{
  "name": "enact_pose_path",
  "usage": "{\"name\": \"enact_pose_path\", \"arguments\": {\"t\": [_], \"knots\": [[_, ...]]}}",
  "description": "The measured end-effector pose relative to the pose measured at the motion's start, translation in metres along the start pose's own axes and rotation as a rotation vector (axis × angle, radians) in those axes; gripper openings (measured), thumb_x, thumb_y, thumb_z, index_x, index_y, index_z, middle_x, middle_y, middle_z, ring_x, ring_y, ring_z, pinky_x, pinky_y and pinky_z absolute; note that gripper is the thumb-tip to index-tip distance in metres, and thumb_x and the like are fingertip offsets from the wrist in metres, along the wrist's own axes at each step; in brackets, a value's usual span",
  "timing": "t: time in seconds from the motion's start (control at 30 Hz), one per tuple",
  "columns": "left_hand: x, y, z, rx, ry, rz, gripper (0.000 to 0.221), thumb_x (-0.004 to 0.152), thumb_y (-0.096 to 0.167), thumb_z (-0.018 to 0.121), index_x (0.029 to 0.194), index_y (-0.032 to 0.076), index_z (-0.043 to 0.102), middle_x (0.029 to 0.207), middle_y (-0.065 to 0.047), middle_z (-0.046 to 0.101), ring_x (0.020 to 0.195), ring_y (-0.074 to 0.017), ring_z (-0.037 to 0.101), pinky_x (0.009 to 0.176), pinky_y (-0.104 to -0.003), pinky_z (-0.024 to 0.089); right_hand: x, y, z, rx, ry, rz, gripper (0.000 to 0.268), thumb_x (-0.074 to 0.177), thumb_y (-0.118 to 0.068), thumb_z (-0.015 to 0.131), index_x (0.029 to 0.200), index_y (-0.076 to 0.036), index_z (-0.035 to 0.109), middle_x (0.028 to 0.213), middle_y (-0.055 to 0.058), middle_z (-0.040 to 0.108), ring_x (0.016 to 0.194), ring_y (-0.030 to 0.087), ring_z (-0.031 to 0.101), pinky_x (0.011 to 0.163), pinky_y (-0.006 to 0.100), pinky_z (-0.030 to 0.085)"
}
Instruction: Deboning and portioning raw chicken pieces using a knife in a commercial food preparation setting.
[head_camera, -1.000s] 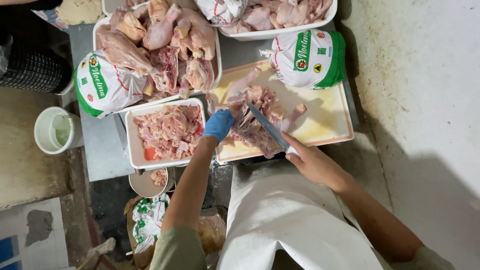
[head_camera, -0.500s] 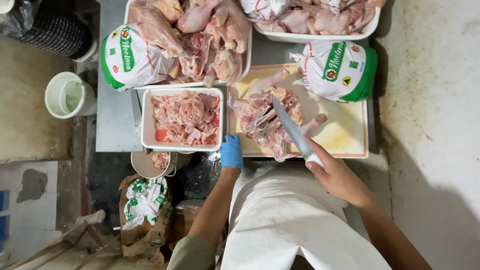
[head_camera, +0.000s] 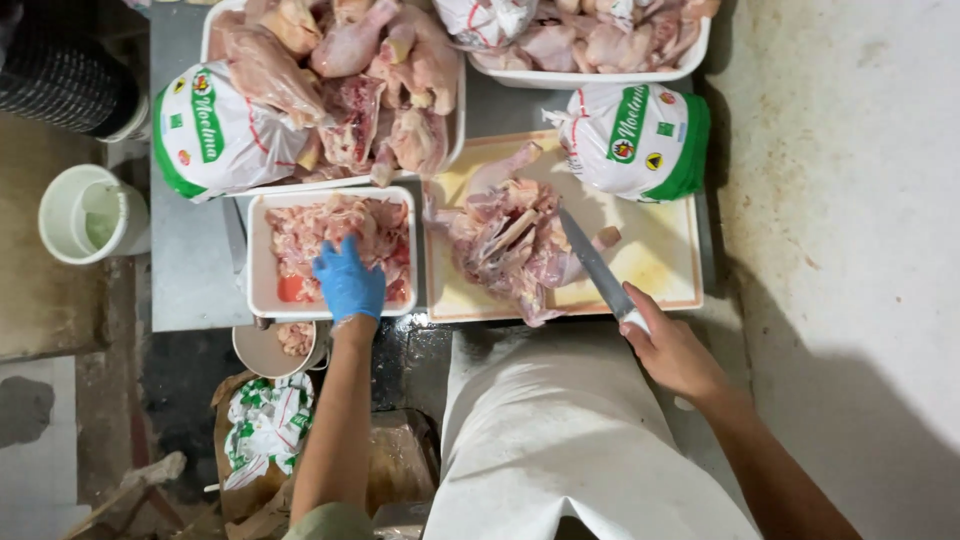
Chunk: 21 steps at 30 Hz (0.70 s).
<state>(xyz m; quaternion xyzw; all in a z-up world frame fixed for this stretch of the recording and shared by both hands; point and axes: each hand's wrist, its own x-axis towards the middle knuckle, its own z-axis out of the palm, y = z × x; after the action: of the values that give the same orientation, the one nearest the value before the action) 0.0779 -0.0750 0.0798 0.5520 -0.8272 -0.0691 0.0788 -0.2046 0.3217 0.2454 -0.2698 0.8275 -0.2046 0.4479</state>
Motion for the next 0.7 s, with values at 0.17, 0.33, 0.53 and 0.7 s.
{"name": "enact_pose_path", "arguments": {"t": [0.17,0.33,0.53,0.7], "knots": [[-0.006,0.113,-0.006,-0.070,-0.159,0.245,0.064,0.083,0.047,0.080,0.136,0.017,0.060,0.125,-0.017,0.065,0.110,-0.0452,0.068,0.086,-0.057,0.062,0.023,0.031,0.036,0.036,-0.013,-0.049,0.064,0.102,-0.037,0.059,0.159,-0.014,0.041,0.140,0.031,0.063,0.129,0.049,0.060,0.110,0.062,0.048],[0.004,0.228,0.060,0.026,-0.426,0.246,0.077,0.090,0.088,0.044,0.105,0.016,0.069,0.095,-0.010,0.074,0.091,-0.0376,0.076,0.076,-0.051,0.061,0.041,0.038,0.059,-0.130,-0.031,-0.087,0.044,0.104,-0.042,0.050,0.126,-0.005,0.059,0.112,0.030,0.075,0.105,0.050,0.073,0.087,0.059,0.059],[0.011,0.215,0.117,0.255,-0.764,-0.036,0.049,0.090,0.047,0.053,0.120,0.018,0.078,0.117,-0.006,0.078,0.116,-0.0308,0.073,0.089,-0.050,0.062,0.106,0.058,0.129,-0.620,0.184,-0.177,0.031,0.107,-0.045,0.049,0.108,-0.014,0.052,0.069,0.008,0.067,0.067,0.026,0.077,0.057,0.032,0.060],[0.003,0.211,0.031,0.011,-0.754,-0.174,0.055,0.076,0.043,0.055,0.115,0.015,0.079,0.112,-0.009,0.079,0.115,-0.0322,0.073,0.095,-0.045,0.060,0.104,0.017,0.121,0.225,-0.142,0.029,0.043,0.107,-0.034,0.037,0.123,0.003,0.052,0.093,0.031,0.074,0.084,0.046,0.075,0.071,0.055,0.060]]}}
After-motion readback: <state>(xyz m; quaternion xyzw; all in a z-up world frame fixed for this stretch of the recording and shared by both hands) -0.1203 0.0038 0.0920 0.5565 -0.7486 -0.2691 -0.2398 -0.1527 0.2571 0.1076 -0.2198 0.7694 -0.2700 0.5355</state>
